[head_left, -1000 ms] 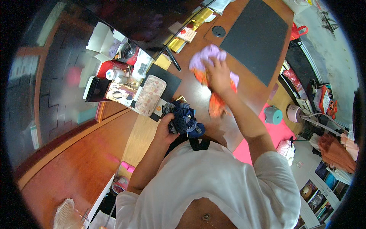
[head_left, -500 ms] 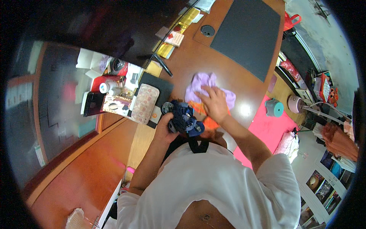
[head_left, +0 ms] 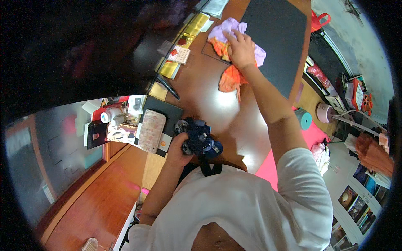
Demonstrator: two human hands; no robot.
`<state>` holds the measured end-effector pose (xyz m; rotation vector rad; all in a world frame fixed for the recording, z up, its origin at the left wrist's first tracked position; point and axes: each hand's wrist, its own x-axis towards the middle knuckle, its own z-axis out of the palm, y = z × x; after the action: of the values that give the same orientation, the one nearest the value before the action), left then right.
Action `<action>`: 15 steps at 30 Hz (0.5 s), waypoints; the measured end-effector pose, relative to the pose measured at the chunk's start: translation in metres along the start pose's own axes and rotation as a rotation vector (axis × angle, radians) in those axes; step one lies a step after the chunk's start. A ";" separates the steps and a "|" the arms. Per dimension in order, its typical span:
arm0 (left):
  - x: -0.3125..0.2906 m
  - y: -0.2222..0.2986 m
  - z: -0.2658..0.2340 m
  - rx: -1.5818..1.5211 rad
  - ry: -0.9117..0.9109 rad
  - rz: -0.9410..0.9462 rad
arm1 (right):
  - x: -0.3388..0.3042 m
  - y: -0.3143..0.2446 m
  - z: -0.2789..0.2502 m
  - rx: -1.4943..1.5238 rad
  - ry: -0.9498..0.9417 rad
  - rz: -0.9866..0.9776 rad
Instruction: The person wipes a dark tabletop with a purple cloth and a patterned cloth. They then pick up and fold a blue striped cloth, followed by moving several small boxes and containers on the table.
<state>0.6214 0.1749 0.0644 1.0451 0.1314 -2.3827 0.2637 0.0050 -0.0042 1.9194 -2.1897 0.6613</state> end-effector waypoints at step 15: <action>0.146 0.040 0.098 -0.176 -0.099 0.071 | -0.222 -0.002 -0.122 0.048 -0.136 0.222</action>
<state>0.4952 0.0495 0.0345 0.8352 0.2593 -2.3062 0.2823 0.2564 0.0167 1.8093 -2.5191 0.6381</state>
